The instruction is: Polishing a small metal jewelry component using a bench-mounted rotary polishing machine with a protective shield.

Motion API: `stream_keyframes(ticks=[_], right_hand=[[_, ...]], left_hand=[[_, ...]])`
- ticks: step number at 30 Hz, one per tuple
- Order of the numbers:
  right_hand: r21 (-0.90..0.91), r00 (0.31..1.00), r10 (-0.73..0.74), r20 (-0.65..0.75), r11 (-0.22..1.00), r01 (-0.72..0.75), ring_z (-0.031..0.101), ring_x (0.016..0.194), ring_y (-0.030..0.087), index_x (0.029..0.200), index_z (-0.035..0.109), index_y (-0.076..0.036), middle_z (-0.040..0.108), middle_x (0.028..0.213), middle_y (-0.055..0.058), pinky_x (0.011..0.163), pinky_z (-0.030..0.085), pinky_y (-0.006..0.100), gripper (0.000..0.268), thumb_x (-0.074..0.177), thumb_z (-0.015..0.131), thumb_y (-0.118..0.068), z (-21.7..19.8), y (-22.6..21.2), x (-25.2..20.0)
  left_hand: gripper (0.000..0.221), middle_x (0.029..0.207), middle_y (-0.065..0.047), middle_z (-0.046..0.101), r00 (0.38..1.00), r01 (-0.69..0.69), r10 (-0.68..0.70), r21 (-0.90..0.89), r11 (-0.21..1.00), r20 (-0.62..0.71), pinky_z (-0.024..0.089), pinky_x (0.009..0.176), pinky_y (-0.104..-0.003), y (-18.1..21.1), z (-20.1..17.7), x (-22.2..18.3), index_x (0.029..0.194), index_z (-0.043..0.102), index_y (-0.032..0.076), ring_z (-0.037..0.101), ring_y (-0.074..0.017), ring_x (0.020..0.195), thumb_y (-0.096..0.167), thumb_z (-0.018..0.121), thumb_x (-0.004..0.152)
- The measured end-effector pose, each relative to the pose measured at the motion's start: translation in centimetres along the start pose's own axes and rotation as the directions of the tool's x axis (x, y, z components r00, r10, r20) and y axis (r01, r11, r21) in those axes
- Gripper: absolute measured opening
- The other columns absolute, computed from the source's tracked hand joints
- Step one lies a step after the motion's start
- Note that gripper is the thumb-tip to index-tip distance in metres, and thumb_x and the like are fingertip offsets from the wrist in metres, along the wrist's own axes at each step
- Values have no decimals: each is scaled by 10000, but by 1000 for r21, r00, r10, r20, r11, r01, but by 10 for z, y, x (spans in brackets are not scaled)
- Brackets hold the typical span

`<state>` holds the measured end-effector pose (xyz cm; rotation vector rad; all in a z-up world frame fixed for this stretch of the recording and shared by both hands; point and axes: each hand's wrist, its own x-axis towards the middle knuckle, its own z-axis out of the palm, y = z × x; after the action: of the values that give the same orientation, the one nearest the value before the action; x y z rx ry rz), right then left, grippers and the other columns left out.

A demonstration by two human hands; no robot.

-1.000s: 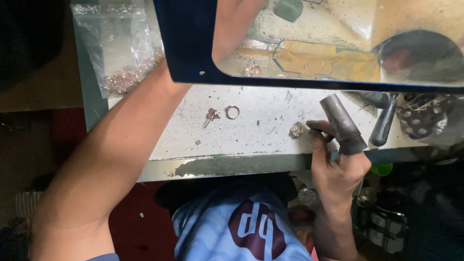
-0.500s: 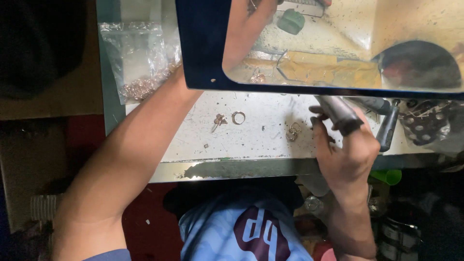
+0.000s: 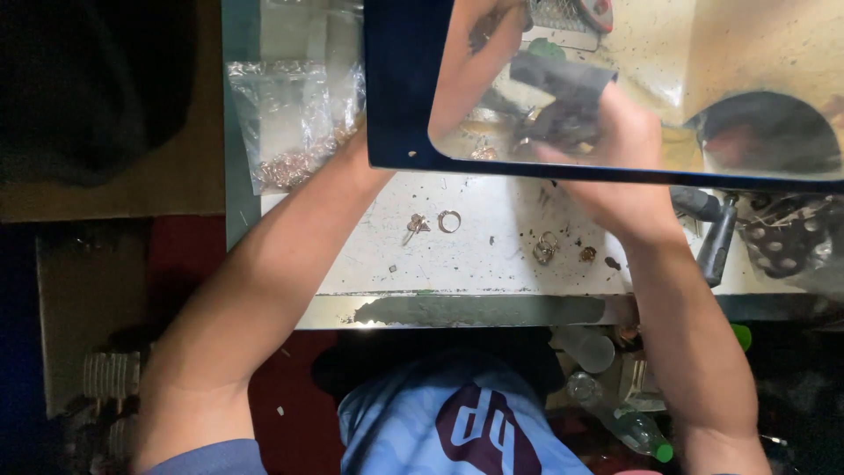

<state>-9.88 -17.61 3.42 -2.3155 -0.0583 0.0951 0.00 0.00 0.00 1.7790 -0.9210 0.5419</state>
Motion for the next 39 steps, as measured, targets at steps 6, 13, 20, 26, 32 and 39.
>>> stream_keyframes(ticks=[6, 13, 20, 26, 32, 39], right_hand=[[457, 947, 34, -319, 881, 122, 692, 887, 97, 1241, 609, -5, 713, 990, 76, 806, 612, 212, 444, 883, 869, 24, 7, 51, 45], [617, 867, 104, -487, 744, 257, 713, 934, 158, 1165, 557, -59, 691, 993, 90, 882, 636, 262, 428, 861, 833, 62, 22, 34, 54], [652, 856, 126, -502, 706, 278, 675, 1004, 169, 1461, 468, -48, 656, 995, 98, 872, 623, 278, 682, 888, 787, 140, 25, 25, 38], [315, 858, -113, -500, 900, 302, 681, 1147, 258, 1379, 355, -2, 633, 1168, 150, 1009, 590, 374, 579, 923, 690, 121, 5, 50, 47], [-142, 981, -141, -134, 982, 122, 676, 1072, 423, 1275, 472, 68, 698, 1221, 232, 865, 507, 496, 349, 1007, 640, -80, 3, 68, 60], [-186, 954, -150, -259, 977, 103, 706, 925, 288, 1101, 636, 42, 748, 1046, 163, 800, 583, 391, 238, 925, 769, -48, 7, 75, 67]], left_hand=[[195, 1113, -60, 678, 965, 251, -219, -256, 934, 146, 640, 837, -283, -13, 12, -7, 1119, 684, 83, 753, -180, 927, 242, 706, 1008], [85, 1024, -58, 715, 962, 273, -240, -444, 853, 131, 563, 912, -315, -25, 24, -6, 1020, 746, 62, 669, -203, 1019, 73, 663, 1004], [76, 1036, -65, 704, 939, 345, -318, -405, 847, 135, 654, 850, -268, 3, 16, 2, 1023, 736, 74, 698, -164, 997, 33, 718, 962], [121, 1070, -79, 756, 856, 504, -483, -496, 707, 182, 610, 936, -249, 10, 7, 10, 1067, 742, 53, 735, -146, 982, 111, 726, 962], [182, 1046, -152, 758, 834, 500, -505, -694, 519, 223, 697, 906, -331, 5, 7, 7, 1145, 691, -1, 777, -226, 943, 90, 695, 987], [226, 1098, -176, 738, 812, 519, -524, -730, 446, 257, 702, 901, -363, -6, 10, 4, 1232, 654, 17, 777, -259, 939, 124, 626, 1035]])
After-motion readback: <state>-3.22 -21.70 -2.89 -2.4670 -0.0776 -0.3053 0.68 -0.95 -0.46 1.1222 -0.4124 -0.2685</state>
